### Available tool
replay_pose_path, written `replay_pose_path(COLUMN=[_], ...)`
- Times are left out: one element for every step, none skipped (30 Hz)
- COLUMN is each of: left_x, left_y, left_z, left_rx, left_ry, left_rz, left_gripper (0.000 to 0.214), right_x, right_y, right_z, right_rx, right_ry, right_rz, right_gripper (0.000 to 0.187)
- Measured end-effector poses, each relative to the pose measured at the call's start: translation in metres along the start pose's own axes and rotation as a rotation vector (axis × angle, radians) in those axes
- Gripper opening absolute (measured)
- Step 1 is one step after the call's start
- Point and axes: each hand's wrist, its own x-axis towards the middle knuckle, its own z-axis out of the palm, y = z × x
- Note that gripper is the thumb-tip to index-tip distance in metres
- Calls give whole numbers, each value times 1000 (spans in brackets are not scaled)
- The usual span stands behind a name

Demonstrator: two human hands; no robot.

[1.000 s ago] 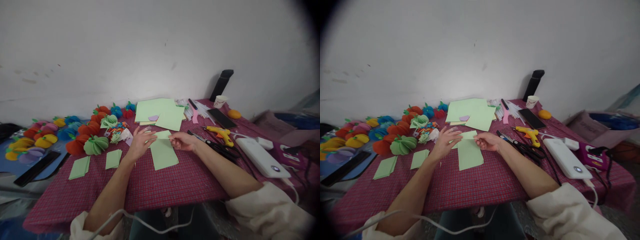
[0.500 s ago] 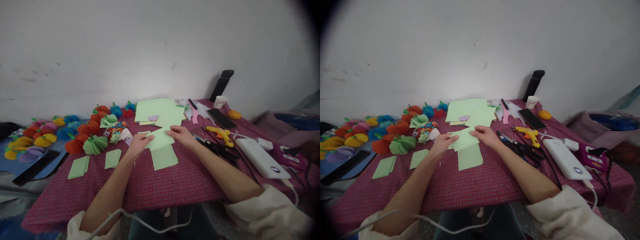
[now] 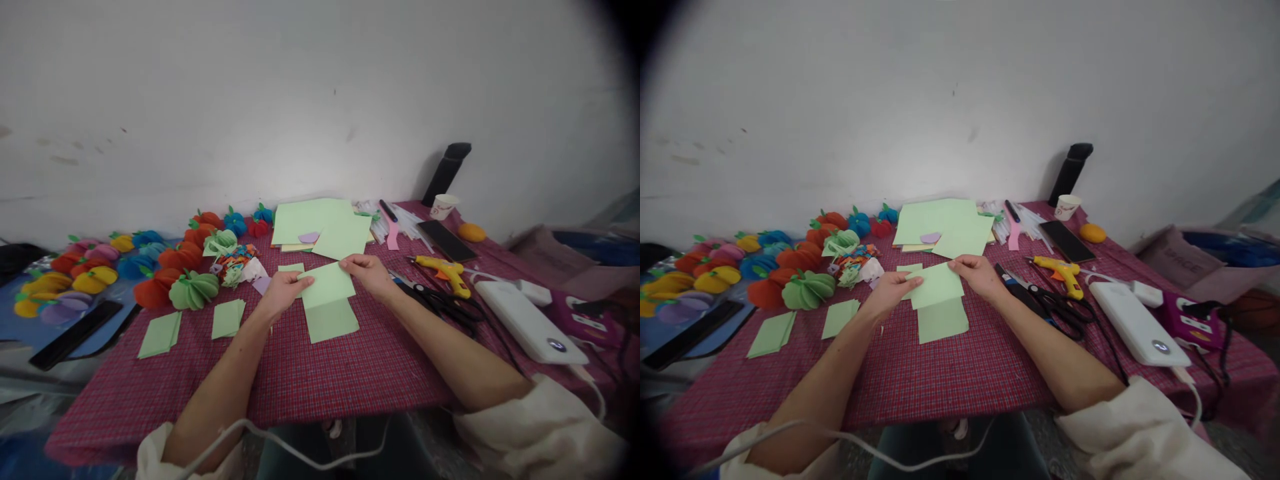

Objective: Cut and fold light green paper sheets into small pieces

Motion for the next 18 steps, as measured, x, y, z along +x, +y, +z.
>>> replay_pose_path(left_x=[0, 0, -1, -1, -1, -2, -2, -3, -3, -3, -3, -2, -2, -2, -1, -1, -1, -2], left_y=[0, 0, 1, 2, 2, 3, 4, 5, 5, 5, 6, 6, 6, 5, 5, 5, 5, 5], left_z=[0, 0, 0, 0, 0, -1, -1, -1, -1, -2, -2, -2, -3, -3, -4, -4, -5, -5], left_rx=[2, 4, 5, 5, 6, 9, 11, 9, 0, -12, -24, -29, -25, -16, -7, -3, -4, -10], left_ry=[-13, -28, -43, -53, -59, -60, -60, -62, -69, -80, -91, -95, -95, -91, -88, -87, -90, -93], left_rz=[0, -1, -3, -6, -7, -6, 0, 9, 18, 27, 34, 38, 38, 35, 32, 31, 33, 38], left_gripper=[31, 31, 31, 31, 31, 31, 31, 31, 30, 30, 30, 30, 30, 29, 30, 30, 30, 31], right_x=[0, 0, 1, 1, 1, 1, 1, 1, 1, 1, 1, 2, 2, 2, 2, 2, 1, 1], right_y=[1, 1, 2, 2, 2, 2, 2, 1, 1, 1, 1, 2, 2, 2, 2, 2, 1, 1], right_z=[-1, -1, -2, -3, -3, -4, -4, -5, -5, -5, -5, -5, -5, -5, -5, -5, -5, -5], right_rx=[10, 16, 19, 18, 17, 18, 18, 20, 21, 20, 18, 14, 11, 9, 8, 8, 7, 3], right_ry=[-2, -3, -3, -1, 2, 4, 6, 7, 8, 9, 14, 19, 22, 24, 24, 24, 25, 27], right_rz=[1, 1, -1, -4, -8, -12, -14, -16, -16, -15, -15, -14, -14, -15, -16, -16, -16, -15], right_gripper=[22, 21, 21, 20, 20, 20, 21, 21, 21, 22, 23, 23, 24, 24, 24, 25, 25, 25])
